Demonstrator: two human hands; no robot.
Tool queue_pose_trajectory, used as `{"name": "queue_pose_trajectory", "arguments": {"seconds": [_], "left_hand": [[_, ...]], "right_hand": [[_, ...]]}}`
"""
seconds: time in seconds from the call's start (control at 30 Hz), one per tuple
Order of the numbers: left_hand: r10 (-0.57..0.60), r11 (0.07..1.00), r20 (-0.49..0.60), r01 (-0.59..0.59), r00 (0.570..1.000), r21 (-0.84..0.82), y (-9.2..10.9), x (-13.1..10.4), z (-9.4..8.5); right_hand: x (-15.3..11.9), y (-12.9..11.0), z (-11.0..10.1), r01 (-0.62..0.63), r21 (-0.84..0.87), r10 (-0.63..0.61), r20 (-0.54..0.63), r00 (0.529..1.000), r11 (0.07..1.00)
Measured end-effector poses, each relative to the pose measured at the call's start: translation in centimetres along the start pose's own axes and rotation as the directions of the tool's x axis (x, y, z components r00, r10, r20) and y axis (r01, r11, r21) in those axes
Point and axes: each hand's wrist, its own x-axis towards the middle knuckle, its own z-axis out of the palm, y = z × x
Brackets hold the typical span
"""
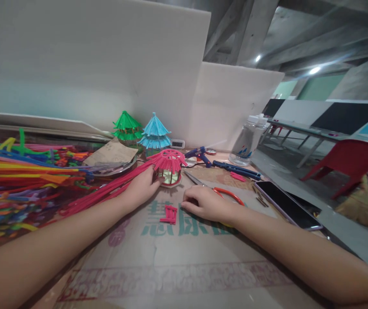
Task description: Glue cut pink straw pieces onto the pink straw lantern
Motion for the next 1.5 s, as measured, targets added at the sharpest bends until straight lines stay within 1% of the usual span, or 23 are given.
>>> {"name": "queue_pose_trajectory", "arguments": {"seconds": [0.13,0.4,0.5,0.7,0.83,0.9,0.97,1.1,1.27,1.37,1.43,1.5], "left_hand": [[0.003,1.0,-0.029,-0.004,1.0,-0.023,-0.1,-0.1,0.1],[0.042,0.997,-0.039,-0.044,0.998,-0.062,1.3,-0.3,-0.5],[0.058,0.996,-0.029,-0.06,0.998,-0.07,1.1,-0.3,-0.5],[0.07,0.997,-0.01,-0.07,0.997,-0.026,0.0,-0.1,0.0],[0.058,0.998,0.026,-0.059,0.998,0.025,0.1,0.0,0.0],[0.03,0.997,0.023,-0.031,0.999,0.068,0.1,0.0,-0.1],[0.027,0.997,0.009,-0.027,1.0,0.077,0.2,0.0,-0.1],[0.107,0.994,-0.014,-0.108,0.994,-0.034,0.4,0.2,-0.2],[0.135,0.973,0.024,-0.128,0.991,-0.194,1.2,0.2,-0.4],[0.086,0.98,0.034,-0.079,0.996,-0.182,1.4,0.1,-0.4],[0.101,0.983,0.05,-0.092,0.994,-0.161,1.3,0.1,-0.4],[0.119,0.979,0.043,-0.11,0.992,-0.174,1.1,0.0,-0.3]], "right_hand": [[0.0,0.2,0.1,0.002,0.009,-0.002,-0.005,1.0,1.0],[0.1,0.0,0.0,0.003,0.0,-0.003,-0.007,1.0,1.0],[0.1,0.0,0.1,0.009,0.003,-0.009,-0.01,1.0,1.0],[0.0,0.0,0.0,0.003,-0.004,-0.003,-0.002,1.0,1.0],[0.0,0.0,0.0,0.004,-0.006,-0.004,-0.003,1.0,1.0],[0.1,0.0,0.0,0.008,-0.006,-0.009,-0.01,1.0,1.0],[0.1,0.0,0.0,0.012,-0.009,-0.012,-0.012,1.0,1.0],[0.1,0.1,0.1,0.011,-0.012,-0.011,-0.008,1.0,1.0],[0.0,0.2,0.2,0.015,-0.003,-0.015,-0.021,1.0,1.0],[0.0,0.3,0.2,0.021,-0.002,-0.021,-0.027,0.999,1.0],[0.0,0.4,0.2,0.028,-0.001,-0.028,-0.028,0.999,1.0],[0.0,0.5,0.3,0.031,0.002,-0.031,-0.032,0.999,1.0]]}}
